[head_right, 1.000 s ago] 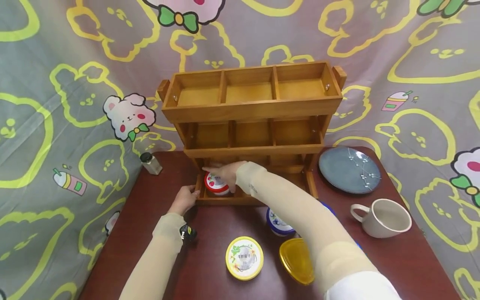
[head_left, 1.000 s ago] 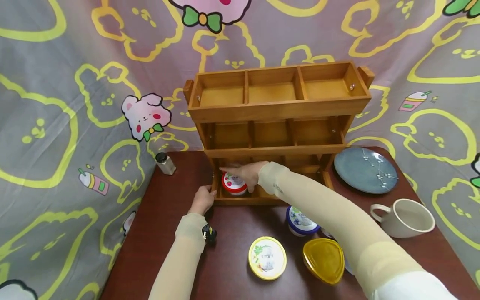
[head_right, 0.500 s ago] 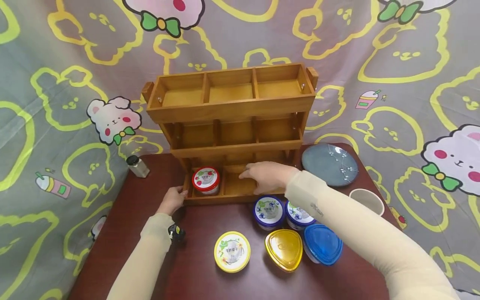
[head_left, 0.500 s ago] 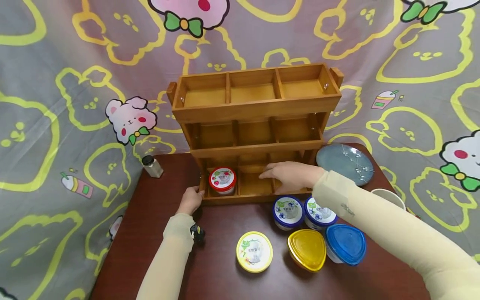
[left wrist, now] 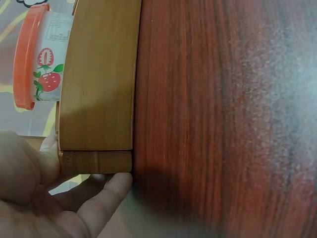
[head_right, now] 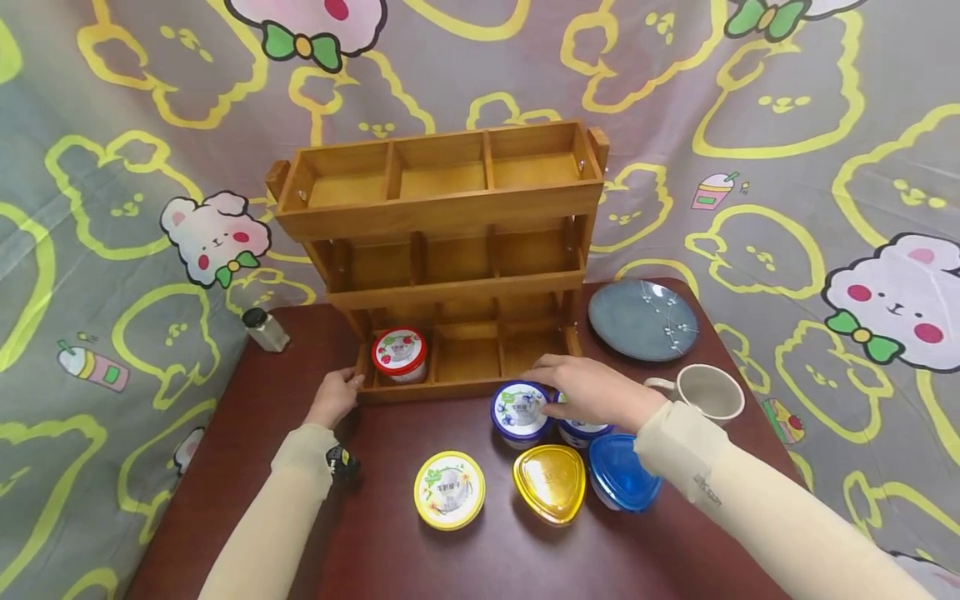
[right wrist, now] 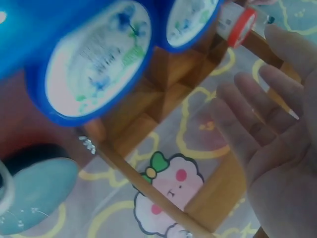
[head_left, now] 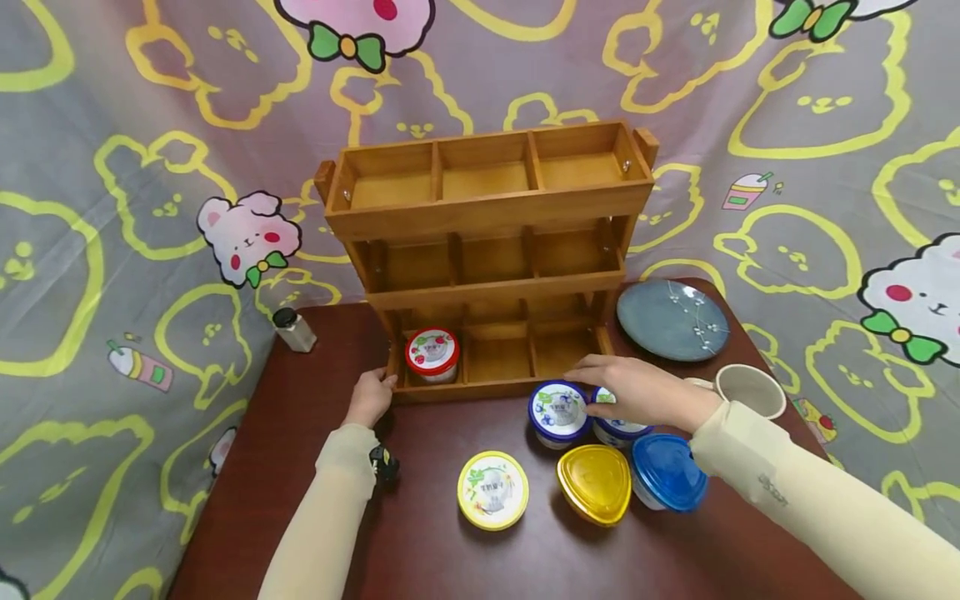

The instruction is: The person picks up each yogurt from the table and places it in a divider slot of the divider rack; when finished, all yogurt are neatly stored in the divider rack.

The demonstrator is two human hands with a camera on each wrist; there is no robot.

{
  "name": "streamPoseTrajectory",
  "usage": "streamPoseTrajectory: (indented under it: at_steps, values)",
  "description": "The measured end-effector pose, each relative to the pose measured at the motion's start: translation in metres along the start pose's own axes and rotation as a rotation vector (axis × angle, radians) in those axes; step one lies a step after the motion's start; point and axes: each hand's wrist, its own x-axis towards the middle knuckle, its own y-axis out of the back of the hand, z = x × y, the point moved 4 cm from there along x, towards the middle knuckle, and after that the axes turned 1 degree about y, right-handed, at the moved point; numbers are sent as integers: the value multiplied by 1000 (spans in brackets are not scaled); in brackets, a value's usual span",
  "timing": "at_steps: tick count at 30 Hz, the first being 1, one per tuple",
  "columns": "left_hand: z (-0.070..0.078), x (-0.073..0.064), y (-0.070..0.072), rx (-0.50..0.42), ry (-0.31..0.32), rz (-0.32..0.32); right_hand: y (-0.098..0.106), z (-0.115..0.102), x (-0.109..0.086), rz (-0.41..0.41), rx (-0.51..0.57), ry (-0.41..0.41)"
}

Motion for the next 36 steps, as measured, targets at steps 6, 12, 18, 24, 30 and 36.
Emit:
streamPoseTrajectory:
  at_steps: [6,12,18,24,30,36]
  values:
    - [-4,3,7,12,2,14,-10,0,-1,-50,11,-71]
    - [-2,1,10,4,2,14,-20,5,10,-122,14,-92]
    - [-3,-3,8,0,18,-3,-30,13,24,-208,80,-114]
    - [-4,-3,6,-7,18,-1,-39,14,37,-276,66,-115]
    - [-3,-1,4,-1,8,2,-45,12,40,-308,48,-112]
    - [0,-2,0,7,10,-4,-51,13,39,-339,32,-152]
